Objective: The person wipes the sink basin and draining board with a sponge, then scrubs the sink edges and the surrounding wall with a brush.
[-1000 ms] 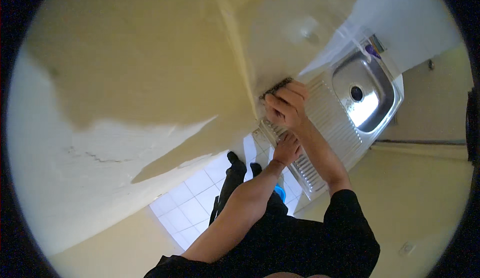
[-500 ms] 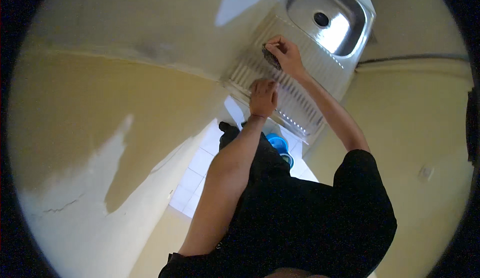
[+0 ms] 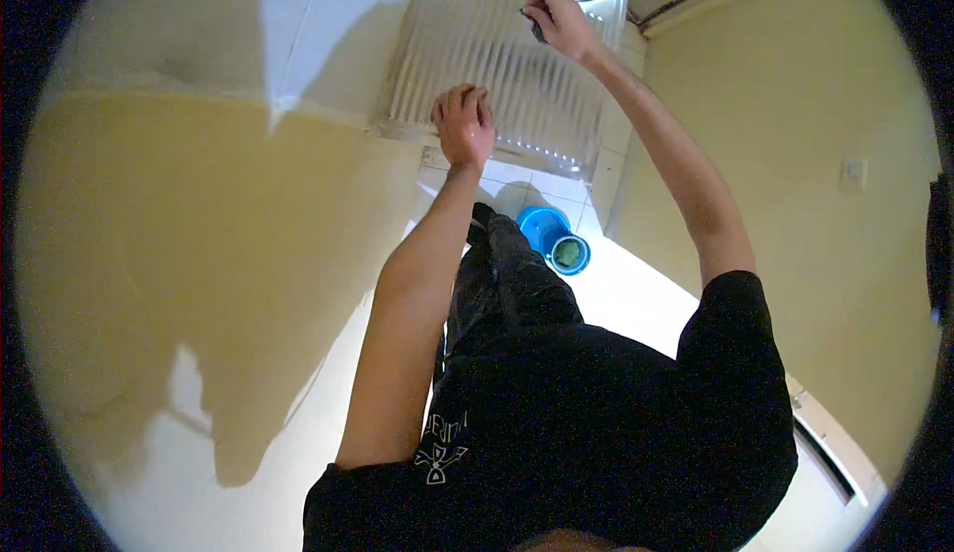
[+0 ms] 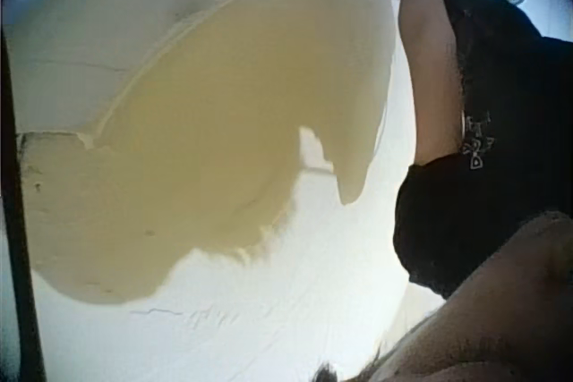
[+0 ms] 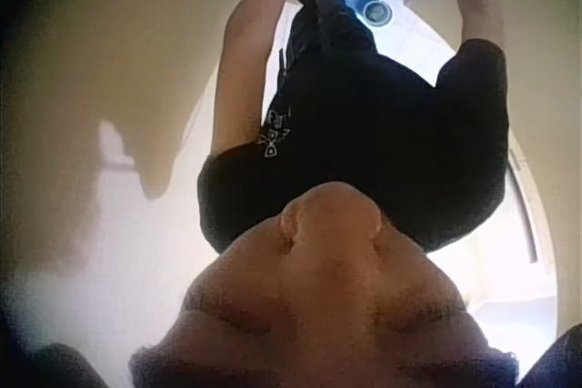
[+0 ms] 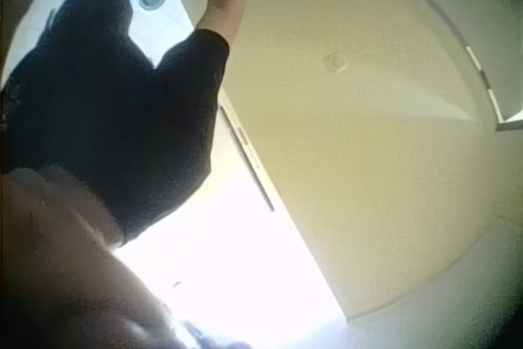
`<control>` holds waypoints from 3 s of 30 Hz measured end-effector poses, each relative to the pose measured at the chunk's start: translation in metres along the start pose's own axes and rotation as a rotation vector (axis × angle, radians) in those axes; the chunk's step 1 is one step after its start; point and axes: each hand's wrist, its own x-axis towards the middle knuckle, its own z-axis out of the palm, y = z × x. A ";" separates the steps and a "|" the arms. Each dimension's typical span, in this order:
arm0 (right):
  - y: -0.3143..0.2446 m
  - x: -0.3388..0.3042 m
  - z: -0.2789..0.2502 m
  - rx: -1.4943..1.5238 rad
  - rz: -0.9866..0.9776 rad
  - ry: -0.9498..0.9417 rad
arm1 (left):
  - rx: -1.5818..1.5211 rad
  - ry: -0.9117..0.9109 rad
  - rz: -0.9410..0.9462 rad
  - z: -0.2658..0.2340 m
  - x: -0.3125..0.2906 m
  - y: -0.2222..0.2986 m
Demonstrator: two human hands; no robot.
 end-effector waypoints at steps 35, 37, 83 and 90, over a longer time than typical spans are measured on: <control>-0.002 -0.177 0.031 -0.387 -0.066 -0.090 | 0.135 0.049 0.069 0.016 -0.012 -0.031; 0.000 -0.179 0.034 -0.385 -0.065 -0.084 | 0.139 0.047 0.066 0.018 -0.013 -0.031; -0.008 -0.191 0.046 -0.230 0.018 0.016 | 0.095 0.102 -0.003 0.020 -0.021 -0.041; 0.013 -0.191 0.029 -0.240 -0.006 0.009 | 0.112 0.091 0.017 0.033 -0.015 -0.022</control>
